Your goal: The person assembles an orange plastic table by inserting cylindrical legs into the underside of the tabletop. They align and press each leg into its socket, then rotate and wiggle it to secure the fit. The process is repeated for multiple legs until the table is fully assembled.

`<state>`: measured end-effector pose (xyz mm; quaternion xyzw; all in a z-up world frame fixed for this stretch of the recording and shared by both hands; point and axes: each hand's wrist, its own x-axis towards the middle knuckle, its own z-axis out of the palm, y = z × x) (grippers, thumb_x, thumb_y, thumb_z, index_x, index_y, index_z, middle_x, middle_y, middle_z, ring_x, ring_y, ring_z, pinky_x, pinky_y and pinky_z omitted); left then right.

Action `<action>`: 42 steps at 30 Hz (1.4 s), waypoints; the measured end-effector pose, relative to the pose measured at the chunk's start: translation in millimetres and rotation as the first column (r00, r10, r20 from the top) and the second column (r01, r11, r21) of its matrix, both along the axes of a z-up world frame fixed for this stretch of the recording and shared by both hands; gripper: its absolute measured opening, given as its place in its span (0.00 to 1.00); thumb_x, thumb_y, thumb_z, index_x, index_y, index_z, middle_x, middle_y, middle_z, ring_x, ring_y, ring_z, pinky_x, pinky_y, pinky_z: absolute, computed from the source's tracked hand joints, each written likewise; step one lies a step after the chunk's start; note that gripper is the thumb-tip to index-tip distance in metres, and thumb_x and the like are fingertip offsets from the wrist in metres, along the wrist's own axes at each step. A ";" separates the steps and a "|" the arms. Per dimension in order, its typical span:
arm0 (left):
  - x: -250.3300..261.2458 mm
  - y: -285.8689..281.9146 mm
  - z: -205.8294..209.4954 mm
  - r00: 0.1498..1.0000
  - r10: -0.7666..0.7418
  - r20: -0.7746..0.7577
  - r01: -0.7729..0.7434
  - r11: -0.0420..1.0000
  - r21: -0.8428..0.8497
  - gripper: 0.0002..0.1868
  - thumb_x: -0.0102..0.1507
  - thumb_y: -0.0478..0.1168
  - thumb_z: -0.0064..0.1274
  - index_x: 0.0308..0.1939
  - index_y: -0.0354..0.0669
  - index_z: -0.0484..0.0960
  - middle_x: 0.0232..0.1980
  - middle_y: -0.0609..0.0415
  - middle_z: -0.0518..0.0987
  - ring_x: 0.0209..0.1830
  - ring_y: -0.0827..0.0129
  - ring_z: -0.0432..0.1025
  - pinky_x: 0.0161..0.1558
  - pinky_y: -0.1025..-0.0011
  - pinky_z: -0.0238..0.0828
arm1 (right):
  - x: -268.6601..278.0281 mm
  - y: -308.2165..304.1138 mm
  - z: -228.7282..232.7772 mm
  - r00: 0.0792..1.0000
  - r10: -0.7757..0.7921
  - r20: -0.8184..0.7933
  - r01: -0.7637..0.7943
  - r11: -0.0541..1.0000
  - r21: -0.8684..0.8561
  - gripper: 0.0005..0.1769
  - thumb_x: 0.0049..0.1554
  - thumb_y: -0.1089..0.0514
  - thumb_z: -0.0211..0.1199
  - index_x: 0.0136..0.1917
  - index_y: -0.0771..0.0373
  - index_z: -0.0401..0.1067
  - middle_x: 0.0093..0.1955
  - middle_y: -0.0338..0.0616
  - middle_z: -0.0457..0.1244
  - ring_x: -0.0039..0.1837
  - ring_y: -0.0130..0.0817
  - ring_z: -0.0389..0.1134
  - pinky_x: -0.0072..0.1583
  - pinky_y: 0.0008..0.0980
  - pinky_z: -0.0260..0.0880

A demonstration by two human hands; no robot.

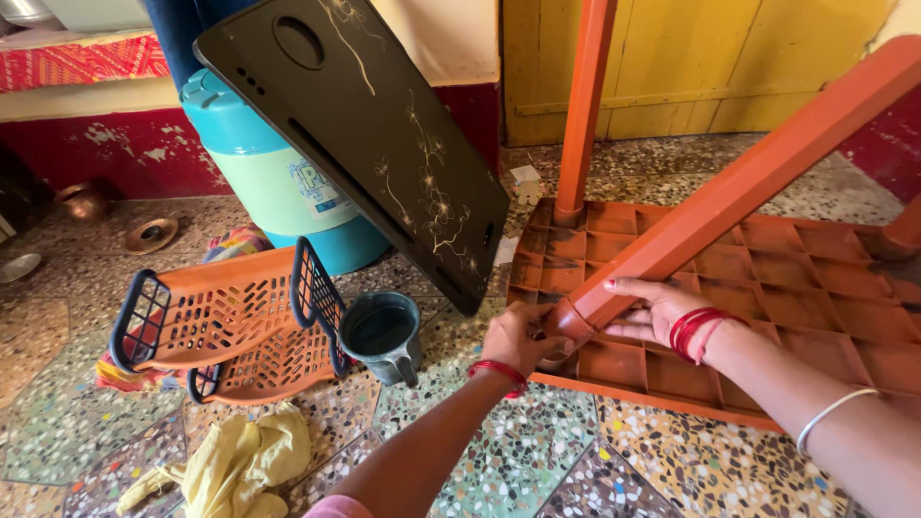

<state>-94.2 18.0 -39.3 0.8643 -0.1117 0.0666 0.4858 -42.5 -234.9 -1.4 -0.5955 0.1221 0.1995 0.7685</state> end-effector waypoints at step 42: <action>31.1 32.2 50.1 0.986 0.154 -0.062 -0.090 0.808 0.582 0.13 0.57 0.53 0.60 0.43 0.58 0.88 0.48 0.51 0.83 0.46 0.59 0.77 0.51 0.55 0.76 | -18.9 -24.2 34.6 0.996 -0.076 0.046 0.086 0.943 -0.322 0.35 0.45 0.54 0.75 0.65 0.61 0.70 0.65 0.53 0.67 0.64 0.48 0.71 0.57 0.45 0.78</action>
